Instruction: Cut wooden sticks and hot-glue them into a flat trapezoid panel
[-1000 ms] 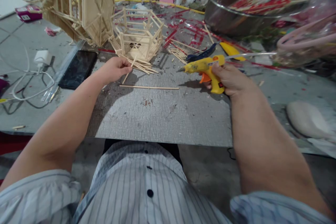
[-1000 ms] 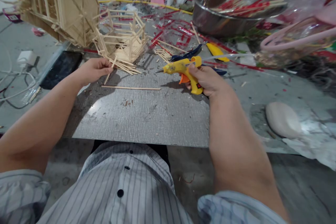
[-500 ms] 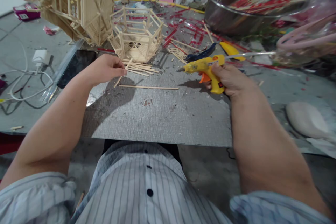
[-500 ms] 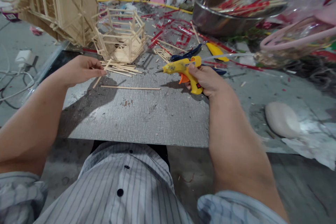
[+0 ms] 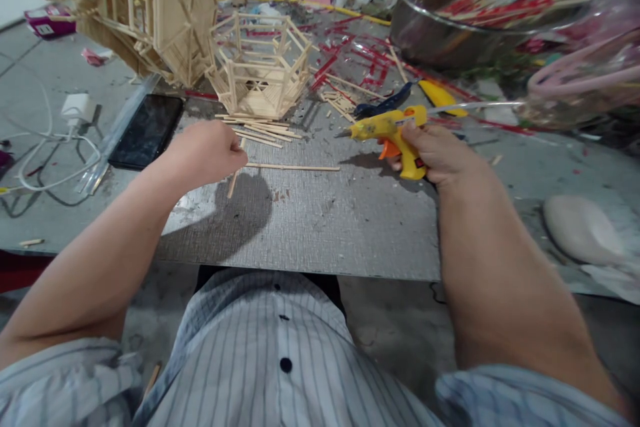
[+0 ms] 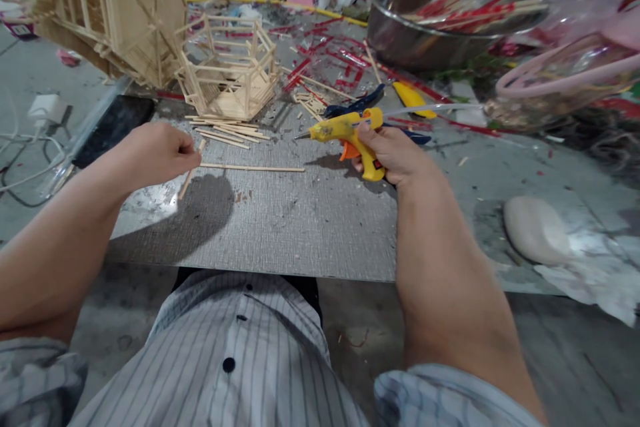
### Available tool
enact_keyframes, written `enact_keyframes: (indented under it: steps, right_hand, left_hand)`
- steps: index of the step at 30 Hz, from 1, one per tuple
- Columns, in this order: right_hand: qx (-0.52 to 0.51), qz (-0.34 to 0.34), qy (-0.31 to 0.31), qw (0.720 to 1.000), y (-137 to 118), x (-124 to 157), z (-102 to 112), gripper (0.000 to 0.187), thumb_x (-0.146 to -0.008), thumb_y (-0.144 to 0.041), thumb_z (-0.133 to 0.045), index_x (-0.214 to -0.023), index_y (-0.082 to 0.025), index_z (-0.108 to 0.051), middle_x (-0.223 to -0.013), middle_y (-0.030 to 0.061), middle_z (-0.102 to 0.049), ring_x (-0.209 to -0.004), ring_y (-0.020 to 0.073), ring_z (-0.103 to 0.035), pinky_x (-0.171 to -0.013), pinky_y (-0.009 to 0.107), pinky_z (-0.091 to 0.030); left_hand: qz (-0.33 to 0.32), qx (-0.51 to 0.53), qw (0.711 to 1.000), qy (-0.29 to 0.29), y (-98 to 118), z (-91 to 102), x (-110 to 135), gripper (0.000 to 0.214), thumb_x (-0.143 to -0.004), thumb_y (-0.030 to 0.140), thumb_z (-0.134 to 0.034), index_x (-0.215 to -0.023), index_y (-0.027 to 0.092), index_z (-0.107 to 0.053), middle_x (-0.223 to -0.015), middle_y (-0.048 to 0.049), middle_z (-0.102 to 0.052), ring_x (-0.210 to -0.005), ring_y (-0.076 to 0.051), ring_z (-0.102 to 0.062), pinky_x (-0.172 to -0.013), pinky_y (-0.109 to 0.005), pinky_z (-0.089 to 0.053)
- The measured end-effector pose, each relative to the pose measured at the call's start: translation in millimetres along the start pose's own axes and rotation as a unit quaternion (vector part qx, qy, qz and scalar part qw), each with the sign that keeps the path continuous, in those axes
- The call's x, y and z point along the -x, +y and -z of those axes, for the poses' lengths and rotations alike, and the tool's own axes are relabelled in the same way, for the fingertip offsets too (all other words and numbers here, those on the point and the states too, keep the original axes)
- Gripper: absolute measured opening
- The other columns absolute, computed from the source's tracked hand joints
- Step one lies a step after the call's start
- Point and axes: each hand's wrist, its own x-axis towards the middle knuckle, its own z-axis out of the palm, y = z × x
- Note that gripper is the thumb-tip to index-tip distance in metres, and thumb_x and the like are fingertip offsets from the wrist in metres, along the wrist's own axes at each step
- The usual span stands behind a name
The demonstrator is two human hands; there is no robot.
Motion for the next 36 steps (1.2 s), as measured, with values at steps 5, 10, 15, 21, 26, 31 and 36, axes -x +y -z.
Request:
enact_keyframes:
  steps: [5,10,15,21,26,31,36]
  right_hand:
    - [0.005,-0.002,-0.004,1.0,-0.3,-1.1,0.7,0.054,-0.07,-0.068,-0.08,-0.075,-0.017,-0.063,-0.058,0.0022,-0.062,-0.038,0.0098,-0.05,-0.035,0.022,-0.042]
    - [0.017,0.012,-0.024,0.999,-1.2,-0.2,1.2,0.068,-0.051,-0.079,-0.084,-0.07,-0.017,-0.065,-0.05,0.0008,-0.058,-0.038,0.0096,-0.049,-0.035,0.021,-0.041]
    - [0.024,0.017,-0.02,0.999,0.2,0.0,3.0,0.076,-0.037,-0.085,-0.083,-0.067,-0.017,-0.064,-0.049,0.0021,-0.058,-0.038,0.0102,-0.05,-0.035,0.022,-0.04]
    - [0.015,-0.003,-0.001,1.0,1.2,-1.4,4.8,0.07,-0.046,-0.08,-0.084,-0.069,-0.017,-0.065,-0.05,0.0012,-0.059,-0.037,0.0109,-0.051,-0.034,0.023,-0.041]
    - [0.015,-0.006,0.006,1.0,-3.1,1.3,0.1,0.079,-0.028,-0.083,-0.084,-0.067,-0.017,-0.065,-0.049,0.0003,-0.059,-0.036,0.0104,-0.051,-0.033,0.022,-0.04]
    - [0.006,-0.016,0.02,1.0,-6.5,4.3,-3.5,0.083,-0.02,-0.081,-0.085,-0.067,-0.016,-0.064,-0.049,0.0001,-0.059,-0.034,0.0103,-0.05,-0.032,0.022,-0.041]
    - [0.006,-0.023,0.043,0.999,-7.5,4.6,-5.2,0.057,-0.063,-0.069,-0.085,-0.069,-0.016,-0.064,-0.055,0.002,-0.063,-0.035,0.0092,-0.05,-0.032,0.021,-0.041]
  left_hand:
    - [0.015,0.019,1.0,-0.019,1.9,-9.9,15.9,0.023,-0.075,0.026,-0.054,-0.053,0.022,-0.051,-0.053,-0.004,-0.05,-0.064,-0.022,-0.056,-0.065,-0.034,-0.037]
    - [0.041,0.055,0.997,-0.03,-0.9,-23.0,25.3,0.028,-0.079,0.029,-0.051,-0.053,0.022,-0.045,-0.05,-0.0009,-0.044,-0.052,-0.015,-0.04,-0.058,-0.032,-0.027]
    - [0.033,0.081,0.995,-0.042,-3.1,-25.0,26.6,0.029,-0.079,0.029,-0.049,-0.052,0.024,-0.04,-0.05,-0.0008,-0.04,-0.054,-0.017,-0.035,-0.059,-0.034,-0.026]
    - [0.061,0.036,0.997,-0.04,-3.5,-25.1,27.6,0.027,-0.081,0.031,-0.051,-0.056,0.023,-0.044,-0.058,-0.0033,-0.044,-0.059,-0.018,-0.037,-0.061,-0.035,-0.023]
    - [0.054,-0.026,0.995,-0.084,2.4,-23.1,30.0,0.025,-0.083,0.033,-0.045,-0.063,0.021,-0.053,-0.065,-0.0073,-0.058,-0.067,-0.021,-0.053,-0.06,-0.033,-0.029]
    - [0.057,-0.061,0.992,-0.093,3.5,-23.8,30.6,0.028,-0.084,0.035,-0.045,-0.07,0.02,-0.063,-0.07,-0.0077,-0.066,-0.074,-0.024,-0.062,-0.063,-0.032,-0.036]
    - [0.058,-0.074,0.991,-0.091,3.6,-27.4,31.7,0.031,-0.086,0.034,-0.044,-0.074,0.02,-0.069,-0.076,-0.0111,-0.07,-0.082,-0.029,-0.067,-0.066,-0.035,-0.042]
